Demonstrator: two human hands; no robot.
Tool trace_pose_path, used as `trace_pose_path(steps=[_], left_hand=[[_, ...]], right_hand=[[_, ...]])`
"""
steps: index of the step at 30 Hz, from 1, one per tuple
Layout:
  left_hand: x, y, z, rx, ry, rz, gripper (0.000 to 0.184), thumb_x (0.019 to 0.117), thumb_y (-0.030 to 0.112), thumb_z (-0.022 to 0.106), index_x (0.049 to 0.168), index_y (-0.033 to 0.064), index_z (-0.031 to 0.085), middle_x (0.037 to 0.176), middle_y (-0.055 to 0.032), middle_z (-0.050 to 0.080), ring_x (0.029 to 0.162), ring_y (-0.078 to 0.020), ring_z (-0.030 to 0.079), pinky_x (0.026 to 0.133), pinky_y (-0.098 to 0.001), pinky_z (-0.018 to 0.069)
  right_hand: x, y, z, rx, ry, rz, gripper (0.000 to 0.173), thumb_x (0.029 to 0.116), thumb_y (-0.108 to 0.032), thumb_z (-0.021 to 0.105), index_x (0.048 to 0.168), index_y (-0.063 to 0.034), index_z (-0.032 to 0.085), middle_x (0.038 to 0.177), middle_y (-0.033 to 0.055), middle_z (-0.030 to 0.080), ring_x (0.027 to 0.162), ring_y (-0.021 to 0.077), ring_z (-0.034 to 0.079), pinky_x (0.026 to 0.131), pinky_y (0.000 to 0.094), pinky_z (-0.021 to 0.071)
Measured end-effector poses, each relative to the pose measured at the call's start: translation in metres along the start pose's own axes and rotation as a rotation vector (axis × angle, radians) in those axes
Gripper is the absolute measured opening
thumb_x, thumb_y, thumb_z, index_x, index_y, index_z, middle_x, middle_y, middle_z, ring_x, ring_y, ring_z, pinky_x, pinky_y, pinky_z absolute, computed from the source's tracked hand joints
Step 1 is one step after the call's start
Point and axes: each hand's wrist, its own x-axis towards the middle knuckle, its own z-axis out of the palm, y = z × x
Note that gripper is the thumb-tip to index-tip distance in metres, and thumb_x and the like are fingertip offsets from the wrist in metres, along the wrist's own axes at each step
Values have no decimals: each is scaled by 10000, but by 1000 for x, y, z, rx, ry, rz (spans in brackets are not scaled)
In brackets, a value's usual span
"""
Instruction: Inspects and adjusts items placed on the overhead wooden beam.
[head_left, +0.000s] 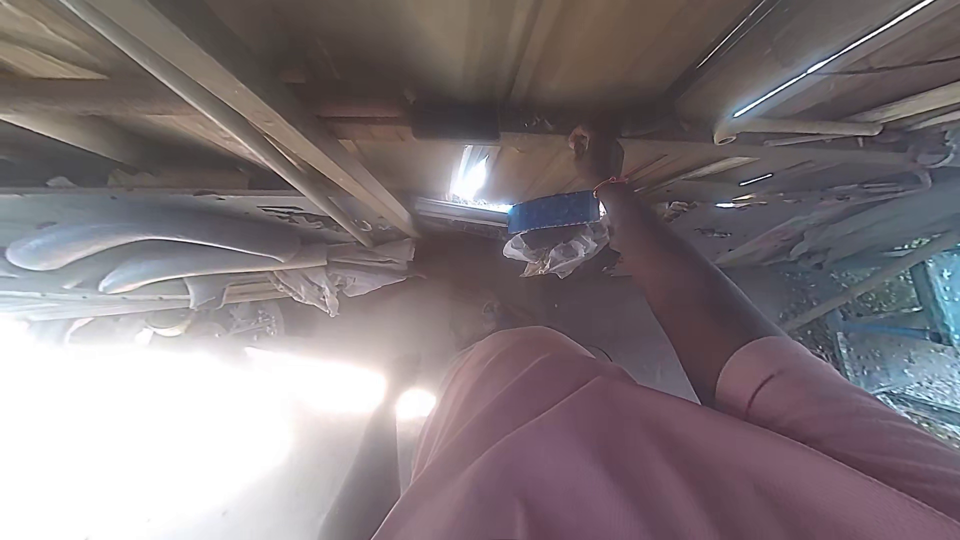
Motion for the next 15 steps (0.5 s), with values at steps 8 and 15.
trace_pose_path(steps=[8,15], left_hand=[[19,-16,-11,7,10,71,354,1074,185,523,1335,-39,606,1276,-249,662,1123,-356,682,970,-530,544],[34,-49,-1,-72,-14,8,370,1079,243,520,1376,34,592,1288,-181,673,1110,-286,691,928,-485,565]], right_hand=[[-2,4,-1,51,44,37,255,1017,-222,574,1215,-123,701,1211,111,714,1133,304,680,954,541,526],[-111,68,47,217,-214,263,374,1040,-295,575,1237,10,665,1196,229,698,1142,381,666,1022,571,493]])
